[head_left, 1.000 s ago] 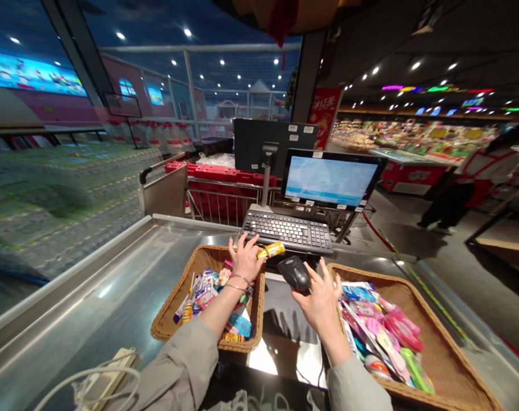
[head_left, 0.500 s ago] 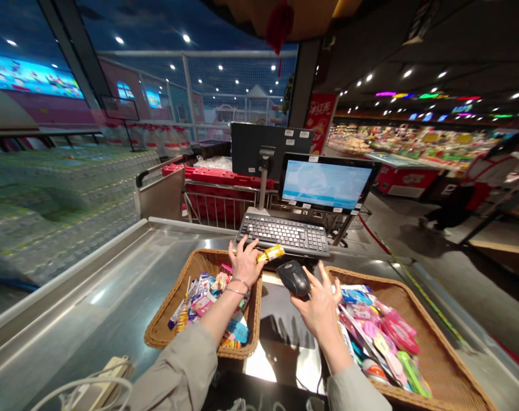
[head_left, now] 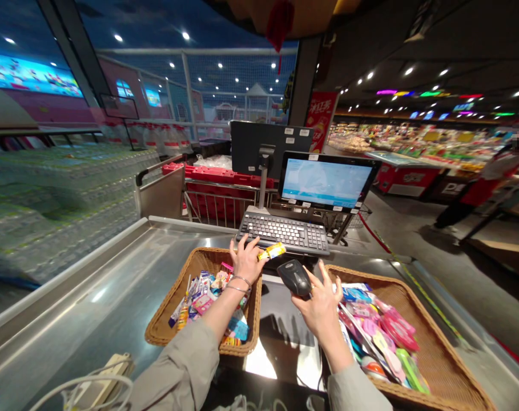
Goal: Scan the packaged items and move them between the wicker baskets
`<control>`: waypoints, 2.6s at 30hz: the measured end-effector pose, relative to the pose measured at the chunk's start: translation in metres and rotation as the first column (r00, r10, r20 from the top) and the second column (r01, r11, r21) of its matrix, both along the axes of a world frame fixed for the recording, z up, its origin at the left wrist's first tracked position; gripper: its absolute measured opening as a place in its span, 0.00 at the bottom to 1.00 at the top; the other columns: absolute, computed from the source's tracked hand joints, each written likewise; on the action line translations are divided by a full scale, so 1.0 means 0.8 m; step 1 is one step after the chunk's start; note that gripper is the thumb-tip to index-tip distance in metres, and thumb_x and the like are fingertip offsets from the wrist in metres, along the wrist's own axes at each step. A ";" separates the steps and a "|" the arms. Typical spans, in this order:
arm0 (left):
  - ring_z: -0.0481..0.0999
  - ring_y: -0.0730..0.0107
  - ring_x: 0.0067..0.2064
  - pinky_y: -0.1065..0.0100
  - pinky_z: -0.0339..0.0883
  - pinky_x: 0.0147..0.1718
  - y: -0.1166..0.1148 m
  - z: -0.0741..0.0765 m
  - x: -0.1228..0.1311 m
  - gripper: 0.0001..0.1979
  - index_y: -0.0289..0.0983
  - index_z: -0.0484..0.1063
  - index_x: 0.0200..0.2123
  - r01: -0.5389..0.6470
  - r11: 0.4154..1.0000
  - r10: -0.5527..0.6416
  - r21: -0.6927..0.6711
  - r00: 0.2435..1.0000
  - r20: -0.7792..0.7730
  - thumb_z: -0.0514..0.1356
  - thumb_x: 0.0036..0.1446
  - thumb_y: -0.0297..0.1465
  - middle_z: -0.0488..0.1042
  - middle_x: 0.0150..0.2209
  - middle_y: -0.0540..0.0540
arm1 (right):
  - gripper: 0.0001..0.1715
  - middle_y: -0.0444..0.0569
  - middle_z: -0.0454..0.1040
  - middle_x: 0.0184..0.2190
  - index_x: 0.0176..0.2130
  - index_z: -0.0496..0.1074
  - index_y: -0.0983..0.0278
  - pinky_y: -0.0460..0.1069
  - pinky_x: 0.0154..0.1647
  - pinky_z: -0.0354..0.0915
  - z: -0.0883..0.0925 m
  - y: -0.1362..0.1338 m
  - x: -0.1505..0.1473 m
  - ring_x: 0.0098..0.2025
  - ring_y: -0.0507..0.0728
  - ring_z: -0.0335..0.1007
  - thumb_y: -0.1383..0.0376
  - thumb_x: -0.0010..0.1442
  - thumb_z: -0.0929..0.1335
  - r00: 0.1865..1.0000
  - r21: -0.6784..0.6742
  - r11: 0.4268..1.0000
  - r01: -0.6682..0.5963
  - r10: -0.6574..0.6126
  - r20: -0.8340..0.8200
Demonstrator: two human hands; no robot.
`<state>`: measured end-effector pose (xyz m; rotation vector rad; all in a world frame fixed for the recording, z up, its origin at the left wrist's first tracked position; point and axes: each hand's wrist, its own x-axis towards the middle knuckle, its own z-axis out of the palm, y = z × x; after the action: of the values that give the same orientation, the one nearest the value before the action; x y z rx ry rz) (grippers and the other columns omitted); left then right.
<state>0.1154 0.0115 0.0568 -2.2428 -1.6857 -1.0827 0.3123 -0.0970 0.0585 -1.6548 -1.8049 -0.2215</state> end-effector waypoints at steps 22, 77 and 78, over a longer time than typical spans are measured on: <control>0.58 0.48 0.66 0.34 0.37 0.64 -0.001 0.002 0.032 0.05 0.48 0.79 0.35 0.092 0.996 -0.092 -0.023 0.995 -0.025 0.65 0.53 0.36 0.73 0.58 0.52 | 0.14 0.50 0.76 0.52 0.36 0.79 0.56 0.72 0.62 0.37 -0.009 -0.014 0.032 0.65 0.69 0.52 0.55 0.56 0.65 0.968 0.012 0.970 0.245 -0.244 -0.053; 0.56 0.48 0.67 0.33 0.36 0.64 -0.044 -0.039 0.260 0.05 0.49 0.79 0.35 0.651 0.749 -0.662 -0.122 0.742 -0.108 0.66 0.52 0.36 0.72 0.58 0.52 | 0.25 0.54 0.75 0.52 0.41 0.77 0.62 0.66 0.62 0.42 -0.027 -0.170 0.176 0.66 0.67 0.50 0.49 0.55 0.64 0.524 -0.104 0.570 0.815 -0.801 -0.287; 0.56 0.49 0.67 0.33 0.36 0.64 -0.046 -0.041 0.263 0.05 0.49 0.79 0.35 0.656 0.745 -0.667 -0.119 0.737 -0.111 0.66 0.52 0.36 0.72 0.58 0.52 | 0.25 0.55 0.75 0.52 0.42 0.77 0.62 0.66 0.62 0.42 -0.028 -0.172 0.177 0.66 0.67 0.50 0.49 0.55 0.64 0.518 -0.101 0.564 0.819 -0.805 -0.289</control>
<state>0.3261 -0.0249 0.0236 -2.9888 -0.8594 -0.9205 0.4537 -0.2346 0.0359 -2.2538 -0.6494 -0.3829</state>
